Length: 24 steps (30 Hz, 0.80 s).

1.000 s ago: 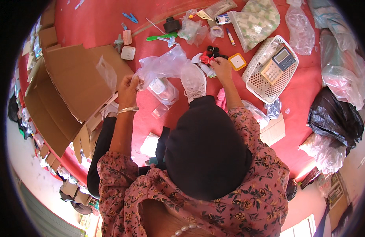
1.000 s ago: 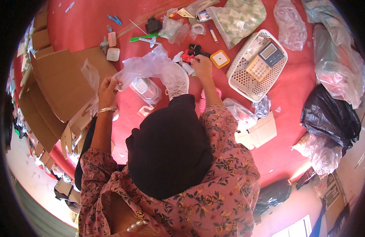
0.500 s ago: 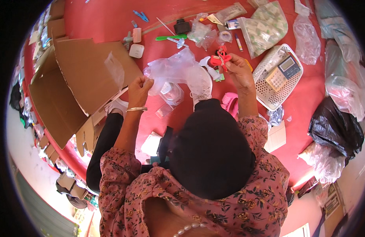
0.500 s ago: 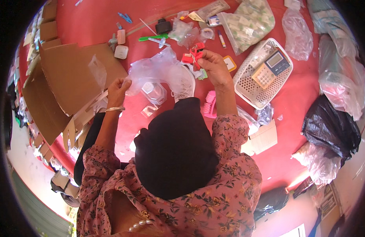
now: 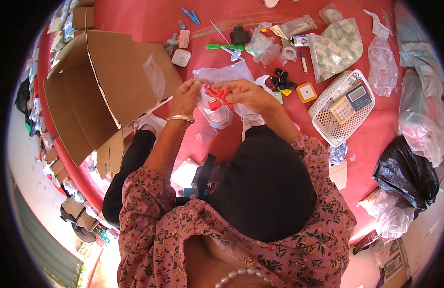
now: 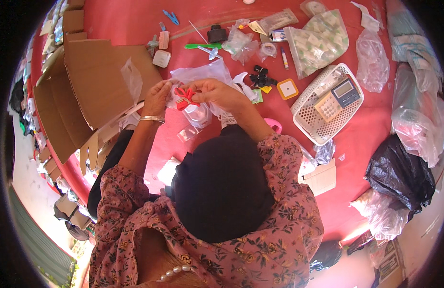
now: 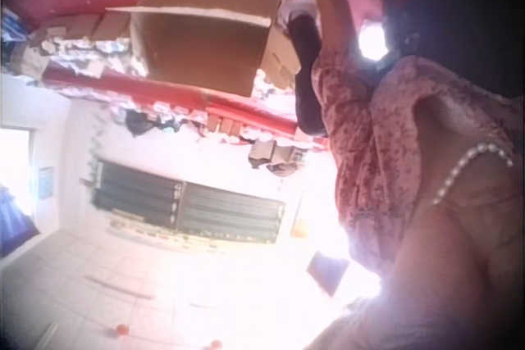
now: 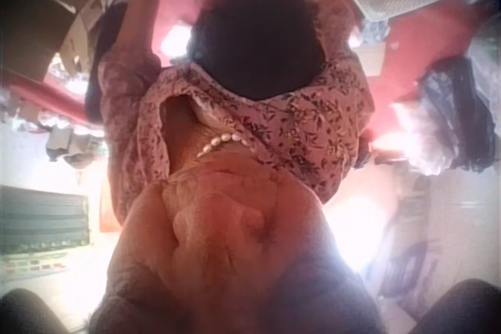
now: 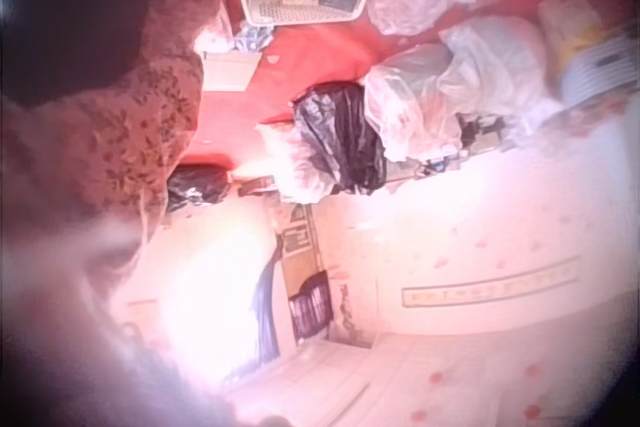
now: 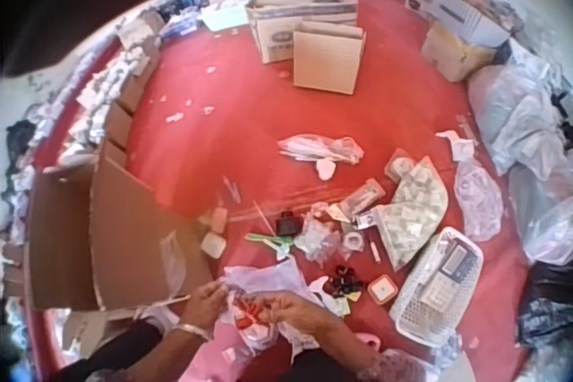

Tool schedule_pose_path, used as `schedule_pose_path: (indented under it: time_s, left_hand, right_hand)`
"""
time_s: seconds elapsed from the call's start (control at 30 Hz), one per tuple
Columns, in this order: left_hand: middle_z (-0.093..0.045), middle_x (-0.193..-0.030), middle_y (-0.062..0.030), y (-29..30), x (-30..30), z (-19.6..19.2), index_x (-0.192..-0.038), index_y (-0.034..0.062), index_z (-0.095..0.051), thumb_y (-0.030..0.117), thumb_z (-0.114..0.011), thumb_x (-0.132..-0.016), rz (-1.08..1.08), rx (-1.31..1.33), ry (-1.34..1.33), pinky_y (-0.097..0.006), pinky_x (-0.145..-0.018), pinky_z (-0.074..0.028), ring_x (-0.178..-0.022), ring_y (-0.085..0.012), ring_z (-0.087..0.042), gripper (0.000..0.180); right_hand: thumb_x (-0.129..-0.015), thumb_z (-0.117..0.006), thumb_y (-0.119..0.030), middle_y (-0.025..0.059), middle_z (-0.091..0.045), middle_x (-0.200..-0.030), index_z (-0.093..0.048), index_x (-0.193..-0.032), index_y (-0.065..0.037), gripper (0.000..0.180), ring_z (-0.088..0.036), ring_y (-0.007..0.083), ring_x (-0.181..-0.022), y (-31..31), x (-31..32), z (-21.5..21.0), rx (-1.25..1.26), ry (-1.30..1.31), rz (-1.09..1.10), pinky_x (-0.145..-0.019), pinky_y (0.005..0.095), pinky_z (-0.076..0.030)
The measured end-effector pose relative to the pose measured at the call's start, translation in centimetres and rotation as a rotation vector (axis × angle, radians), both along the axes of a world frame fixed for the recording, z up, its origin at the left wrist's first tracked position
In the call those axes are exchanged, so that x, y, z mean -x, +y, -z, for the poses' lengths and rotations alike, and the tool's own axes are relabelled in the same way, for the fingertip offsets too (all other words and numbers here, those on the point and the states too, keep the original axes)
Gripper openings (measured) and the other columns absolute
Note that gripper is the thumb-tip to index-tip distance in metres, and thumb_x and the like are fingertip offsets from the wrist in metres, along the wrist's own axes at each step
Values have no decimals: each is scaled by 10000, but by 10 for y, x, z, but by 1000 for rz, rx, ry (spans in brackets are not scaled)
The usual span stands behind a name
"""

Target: The person sits on the floor and assembles a small cardboard box. They then pick up various small items, including a hairbrush and packaged goods, from the surrounding floor and place them into the box. The person also handles plastic bags and other small objects during the packing process.

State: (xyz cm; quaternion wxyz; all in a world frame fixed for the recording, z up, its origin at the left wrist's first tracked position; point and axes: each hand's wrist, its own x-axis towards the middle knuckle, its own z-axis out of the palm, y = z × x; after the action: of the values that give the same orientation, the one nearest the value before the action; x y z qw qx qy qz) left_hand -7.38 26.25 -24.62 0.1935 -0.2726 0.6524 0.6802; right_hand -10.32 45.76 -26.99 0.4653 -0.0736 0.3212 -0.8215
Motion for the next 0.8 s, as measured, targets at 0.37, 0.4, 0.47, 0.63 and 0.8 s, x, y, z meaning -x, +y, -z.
schedule_pose_path:
  time_s: [0.37,0.4,0.47,0.63,0.8]
  left_hand:
    - [-475,-643,48,-12,2,5,-971,6,-612,140,-474,-885,116,155,100,-179,-484,-317,-550,-29,-393,210]
    - [-469,-639,49,-13,1,9,-974,7,-613,133,-469,-885,128,192,109,-181,-481,-315,-546,-29,-388,210]
    - [-442,-615,54,-15,-2,9,-973,22,-624,123,-462,-885,77,272,103,-184,-481,-310,-537,-30,-371,210]
    - [-449,-613,53,-23,-1,12,-973,35,-630,118,-472,-886,88,340,150,-182,-492,-334,-534,-31,-378,199]
    - [-516,-671,39,-25,0,13,-972,6,-614,131,-490,-887,-98,154,79,-174,-524,-393,-530,-35,-402,195]
  right_hand:
    - [-776,-544,-214,152,-595,-908,-579,-946,-5,271,-590,276,-811,-70,3,75,-546,980,-115,-646,385,-450]
    - [-773,-548,-232,162,-594,-924,-576,-964,-12,293,-589,294,-822,-64,4,67,-710,1089,-152,-655,399,-454]
    - [-767,-555,-269,182,-592,-956,-571,-1000,-24,339,-588,331,-844,-48,2,29,-1022,1298,-239,-673,427,-463]
    - [-808,-526,-357,140,-624,-857,-591,-944,-58,335,-612,296,-802,-5,-9,25,-1375,1196,-78,-629,412,-486]
    - [-771,-544,-240,108,-623,-747,-613,-756,-61,193,-623,267,-724,16,11,4,-1450,1410,-242,-583,375,-492]
